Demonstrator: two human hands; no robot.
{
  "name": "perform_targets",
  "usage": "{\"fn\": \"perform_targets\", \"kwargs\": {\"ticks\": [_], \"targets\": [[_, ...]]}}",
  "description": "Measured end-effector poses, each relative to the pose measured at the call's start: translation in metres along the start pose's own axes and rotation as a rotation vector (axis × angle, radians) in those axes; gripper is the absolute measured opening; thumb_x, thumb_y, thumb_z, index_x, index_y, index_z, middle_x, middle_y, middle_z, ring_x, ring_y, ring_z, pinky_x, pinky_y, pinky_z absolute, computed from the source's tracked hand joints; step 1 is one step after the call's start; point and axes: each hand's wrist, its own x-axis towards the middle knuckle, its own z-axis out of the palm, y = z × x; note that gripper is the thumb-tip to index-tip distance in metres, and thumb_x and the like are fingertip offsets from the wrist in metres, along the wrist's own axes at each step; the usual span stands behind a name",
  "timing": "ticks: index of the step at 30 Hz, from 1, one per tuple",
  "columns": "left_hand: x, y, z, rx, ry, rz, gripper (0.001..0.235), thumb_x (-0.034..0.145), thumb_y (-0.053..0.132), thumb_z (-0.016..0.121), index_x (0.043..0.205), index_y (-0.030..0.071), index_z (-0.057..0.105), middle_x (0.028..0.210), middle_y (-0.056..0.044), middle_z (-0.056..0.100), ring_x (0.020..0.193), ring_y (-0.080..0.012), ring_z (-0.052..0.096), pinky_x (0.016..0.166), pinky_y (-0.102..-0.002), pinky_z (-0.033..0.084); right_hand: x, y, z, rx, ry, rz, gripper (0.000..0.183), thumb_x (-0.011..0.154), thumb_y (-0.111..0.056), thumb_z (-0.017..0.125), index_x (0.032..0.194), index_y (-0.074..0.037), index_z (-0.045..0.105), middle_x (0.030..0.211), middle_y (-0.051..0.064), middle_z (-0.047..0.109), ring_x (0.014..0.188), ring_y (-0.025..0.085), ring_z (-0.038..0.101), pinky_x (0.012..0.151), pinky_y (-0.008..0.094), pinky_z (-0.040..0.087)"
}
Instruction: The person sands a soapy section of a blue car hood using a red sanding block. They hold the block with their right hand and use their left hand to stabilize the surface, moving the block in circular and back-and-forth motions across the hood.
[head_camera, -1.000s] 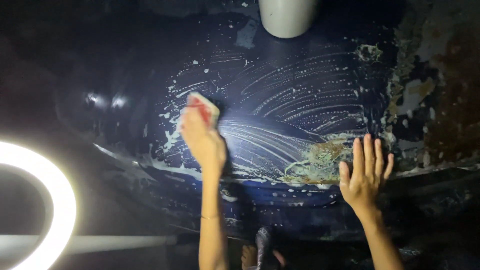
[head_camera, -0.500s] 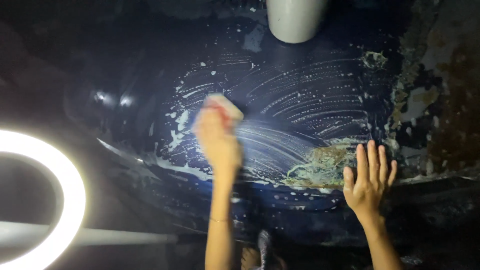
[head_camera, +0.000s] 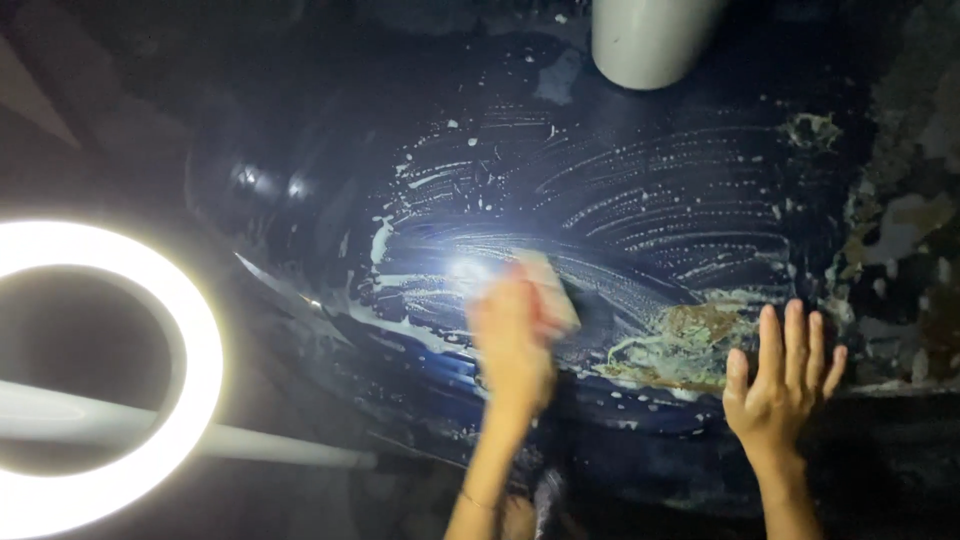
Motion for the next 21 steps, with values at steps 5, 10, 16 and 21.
{"fn": "perform_targets", "kwargs": {"ticks": [5, 10, 16, 21], "targets": [[0.022, -0.088, -0.02, -0.02, 0.48, -0.23, 0.022, 0.103, 0.014, 0.028, 0.113, 0.003, 0.044, 0.109, -0.013, 0.05, 0.099, -0.0278, 0.046, 0.089, -0.043, 0.036, 0.0, -0.007, 0.001, -0.001, 0.034, 0.024, 0.065, 0.115, -0.037, 0.041, 0.146, 0.01, 0.074, 0.157, 0.031, 0.062, 0.148, 0.047, 0.051, 0.126, 0.056, 0.018], [-0.02, -0.01, 0.035, -1.059, 0.309, -0.627, 0.026, 0.106, 0.018, 0.049, 0.085, 0.012, 0.063, 0.065, 0.001, 0.06, 0.052, -0.0081, 0.053, 0.043, -0.021, 0.043, -0.005, -0.002, 0.008, -0.074, 0.059, 0.003, 0.065, 0.113, -0.036, 0.043, 0.143, 0.009, 0.08, 0.156, 0.029, 0.068, 0.15, 0.044, 0.055, 0.13, 0.05, 0.016], [-0.004, -0.017, 0.004, -0.255, 0.109, 0.248, 0.025, 0.086, -0.003, 0.027, 0.076, 0.013, 0.044, 0.078, -0.006, 0.051, 0.074, -0.0207, 0.042, 0.07, -0.031, 0.036, -0.009, 0.002, 0.01, -0.097, 0.054, -0.007, 0.071, 0.113, -0.039, 0.041, 0.141, 0.009, 0.084, 0.157, 0.028, 0.07, 0.153, 0.041, 0.054, 0.134, 0.046, 0.014], [0.022, -0.147, 0.002, -0.046, 0.485, -0.508, 0.075, 0.086, -0.014, 0.034, 0.157, 0.003, 0.015, 0.165, -0.018, 0.014, 0.154, -0.0337, 0.009, 0.125, -0.049, 0.001, -0.005, -0.002, 0.007, -0.075, 0.054, -0.01, 0.072, 0.115, -0.038, 0.041, 0.143, 0.014, 0.082, 0.157, 0.031, 0.069, 0.151, 0.046, 0.054, 0.131, 0.052, 0.017]]}}
